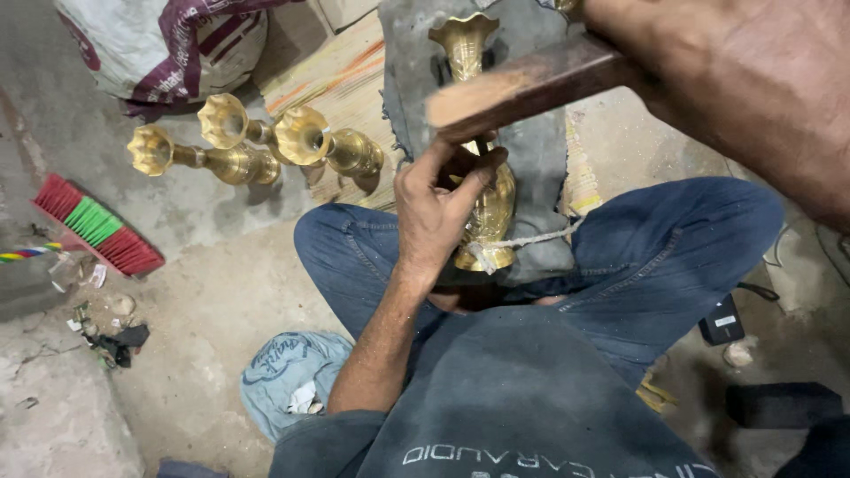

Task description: The person sits cross-legged on the floor with a brass vase held against a sandbag on their lap. They hold a chisel against the vase surface and strike it with a wooden mallet, working decorative patterns into the brass and repositioning the vase as they go.

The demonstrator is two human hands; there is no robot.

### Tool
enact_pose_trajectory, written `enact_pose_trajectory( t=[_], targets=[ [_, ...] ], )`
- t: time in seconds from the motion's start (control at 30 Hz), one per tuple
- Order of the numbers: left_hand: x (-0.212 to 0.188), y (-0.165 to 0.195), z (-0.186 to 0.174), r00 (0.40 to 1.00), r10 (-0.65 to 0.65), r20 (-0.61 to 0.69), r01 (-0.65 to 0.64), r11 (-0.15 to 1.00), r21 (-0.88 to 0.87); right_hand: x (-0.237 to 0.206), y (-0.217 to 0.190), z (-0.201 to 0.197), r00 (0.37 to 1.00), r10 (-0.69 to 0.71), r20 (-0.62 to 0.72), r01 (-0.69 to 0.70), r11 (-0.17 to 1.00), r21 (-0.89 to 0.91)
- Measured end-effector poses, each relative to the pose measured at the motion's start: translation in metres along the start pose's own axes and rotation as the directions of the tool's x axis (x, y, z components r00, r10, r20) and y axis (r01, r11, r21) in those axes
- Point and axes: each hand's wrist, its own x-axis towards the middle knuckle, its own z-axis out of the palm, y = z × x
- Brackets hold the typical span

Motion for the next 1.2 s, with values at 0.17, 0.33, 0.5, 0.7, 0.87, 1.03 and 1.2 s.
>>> enact_pose_trajectory(
  t=[0.17, 0.33, 0.5, 0.7, 0.87, 1.03, 1.2],
  targets=[
    [0.000, -0.003, 0.002, 0.997, 0.064, -0.042, -0.060, 0.995, 0.082, -0.002, -0.005, -0.002, 0.999, -0.044, 0.021, 0.047, 0.986, -0.158],
    [0.000, -0.003, 0.002, 0.998, 0.069, 0.016, -0.069, 0.997, 0.040, -0.008, -0.008, 0.012, 0.983, 0.085, 0.162, -0.128, 0.951, 0.281],
    [-0.003, 0.001, 0.000, 0.998, -0.052, 0.031, 0.051, 0.998, 0.027, -0.011, -0.003, 0.018, 0.986, 0.014, -0.169, 0.038, 0.953, 0.300],
    [0.000, 0.002, 0.003, 0.993, 0.115, -0.023, -0.113, 0.992, 0.062, -0.013, 0.006, 0.009, 0.987, -0.091, -0.132, 0.081, 0.994, -0.078],
    [-0.001, 0.004, 0.004, 0.998, 0.056, -0.002, -0.056, 0.996, 0.063, -0.015, 0.003, 0.004, 0.992, -0.058, -0.112, 0.061, 0.998, 0.017],
    [0.000, 0.007, 0.002, 0.999, 0.032, 0.041, -0.035, 0.996, 0.076, -0.016, -0.002, 0.000, 0.998, 0.057, -0.034, -0.049, 0.978, 0.202],
    [-0.003, 0.002, 0.003, 0.996, -0.010, 0.093, 0.004, 0.998, 0.070, -0.017, 0.000, -0.001, 0.990, 0.138, 0.007, -0.127, 0.894, 0.431]
  ],
)
